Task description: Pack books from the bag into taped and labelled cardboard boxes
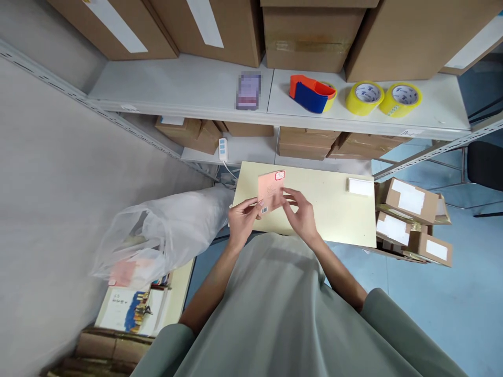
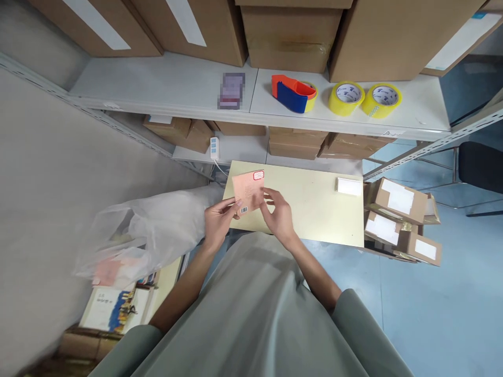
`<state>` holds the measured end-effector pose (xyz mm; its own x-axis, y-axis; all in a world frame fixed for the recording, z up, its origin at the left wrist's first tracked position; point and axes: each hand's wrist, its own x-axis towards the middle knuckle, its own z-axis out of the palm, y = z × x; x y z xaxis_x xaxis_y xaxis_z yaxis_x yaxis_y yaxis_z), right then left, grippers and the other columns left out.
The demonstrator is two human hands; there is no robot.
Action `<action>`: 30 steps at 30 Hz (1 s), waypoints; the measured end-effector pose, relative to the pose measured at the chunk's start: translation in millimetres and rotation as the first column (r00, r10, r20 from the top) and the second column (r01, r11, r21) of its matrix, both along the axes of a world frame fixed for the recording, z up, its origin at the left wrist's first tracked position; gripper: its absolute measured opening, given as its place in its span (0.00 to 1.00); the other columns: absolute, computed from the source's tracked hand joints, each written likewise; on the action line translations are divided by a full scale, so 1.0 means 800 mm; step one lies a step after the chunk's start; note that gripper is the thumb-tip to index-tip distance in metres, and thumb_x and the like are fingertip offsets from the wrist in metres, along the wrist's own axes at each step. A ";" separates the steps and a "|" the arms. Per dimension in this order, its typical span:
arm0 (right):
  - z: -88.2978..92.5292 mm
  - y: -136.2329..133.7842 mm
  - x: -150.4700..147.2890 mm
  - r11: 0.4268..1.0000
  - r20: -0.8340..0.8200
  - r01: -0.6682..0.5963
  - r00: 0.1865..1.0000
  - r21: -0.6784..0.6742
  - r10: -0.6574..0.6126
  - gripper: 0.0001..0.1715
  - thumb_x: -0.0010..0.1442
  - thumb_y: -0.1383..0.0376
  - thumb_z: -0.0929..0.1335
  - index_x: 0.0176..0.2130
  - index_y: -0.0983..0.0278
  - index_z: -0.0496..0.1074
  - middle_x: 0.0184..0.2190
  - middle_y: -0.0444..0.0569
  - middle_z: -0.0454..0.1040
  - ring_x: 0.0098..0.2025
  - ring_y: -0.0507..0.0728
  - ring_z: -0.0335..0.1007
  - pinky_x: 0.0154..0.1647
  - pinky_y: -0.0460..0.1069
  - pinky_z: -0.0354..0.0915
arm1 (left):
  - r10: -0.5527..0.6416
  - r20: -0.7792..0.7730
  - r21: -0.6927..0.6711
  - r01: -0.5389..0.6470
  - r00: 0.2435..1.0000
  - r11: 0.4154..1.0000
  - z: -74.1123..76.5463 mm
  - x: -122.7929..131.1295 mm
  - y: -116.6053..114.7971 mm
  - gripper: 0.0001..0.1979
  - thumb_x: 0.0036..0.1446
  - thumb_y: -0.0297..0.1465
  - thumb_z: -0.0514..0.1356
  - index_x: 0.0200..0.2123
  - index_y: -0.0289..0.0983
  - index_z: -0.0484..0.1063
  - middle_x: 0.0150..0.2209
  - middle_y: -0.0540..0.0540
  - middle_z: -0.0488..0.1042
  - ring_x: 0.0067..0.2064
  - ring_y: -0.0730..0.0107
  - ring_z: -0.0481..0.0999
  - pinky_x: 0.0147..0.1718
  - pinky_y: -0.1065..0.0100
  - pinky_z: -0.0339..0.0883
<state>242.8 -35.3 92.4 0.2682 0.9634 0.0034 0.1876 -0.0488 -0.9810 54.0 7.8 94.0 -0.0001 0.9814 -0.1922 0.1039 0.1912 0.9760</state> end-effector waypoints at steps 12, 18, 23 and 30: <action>-0.044 0.010 -0.018 0.988 -0.303 -0.106 0.951 -0.114 0.067 0.31 0.65 0.36 0.74 0.35 0.60 0.79 0.28 0.45 0.78 0.30 0.56 0.75 0.32 0.51 0.73 | -0.242 -0.003 -0.114 0.240 0.970 0.964 -0.017 0.006 -0.029 0.23 0.57 0.43 0.74 0.53 0.41 0.89 0.62 0.41 0.85 0.61 0.45 0.86 0.35 0.64 0.83; -0.037 0.007 0.007 0.970 -0.413 -0.207 0.900 -0.126 0.138 0.30 0.61 0.38 0.77 0.33 0.60 0.80 0.22 0.40 0.71 0.26 0.53 0.66 0.32 0.50 0.68 | -0.052 -0.061 -0.098 0.046 0.997 0.994 -0.021 -0.035 -0.003 0.16 0.54 0.46 0.74 0.36 0.39 0.88 0.46 0.39 0.90 0.49 0.52 0.88 0.38 0.62 0.81; -0.020 0.003 0.011 0.948 -0.560 -0.298 0.807 -0.110 0.189 0.28 0.58 0.39 0.81 0.43 0.59 0.86 0.35 0.45 0.82 0.37 0.57 0.77 0.43 0.53 0.76 | -0.038 0.048 -0.106 0.043 0.998 0.993 -0.008 -0.054 0.012 0.23 0.49 0.48 0.79 0.41 0.39 0.86 0.47 0.39 0.89 0.52 0.51 0.86 0.50 0.58 0.78; -0.020 0.008 0.011 0.952 -0.517 -0.298 0.828 -0.075 0.218 0.28 0.59 0.39 0.82 0.45 0.58 0.88 0.41 0.47 0.86 0.41 0.59 0.80 0.46 0.53 0.78 | -0.088 0.145 -0.143 0.109 0.986 0.984 -0.003 -0.056 0.010 0.32 0.45 0.48 0.82 0.51 0.37 0.85 0.36 0.45 0.86 0.42 0.59 0.84 0.46 0.61 0.75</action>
<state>251.8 -28.7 76.4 -0.0631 0.9761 -0.2079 -0.2970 -0.2172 -0.9299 8.9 16.1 91.3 0.1317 0.9353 -0.3285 -0.0036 0.3318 0.9433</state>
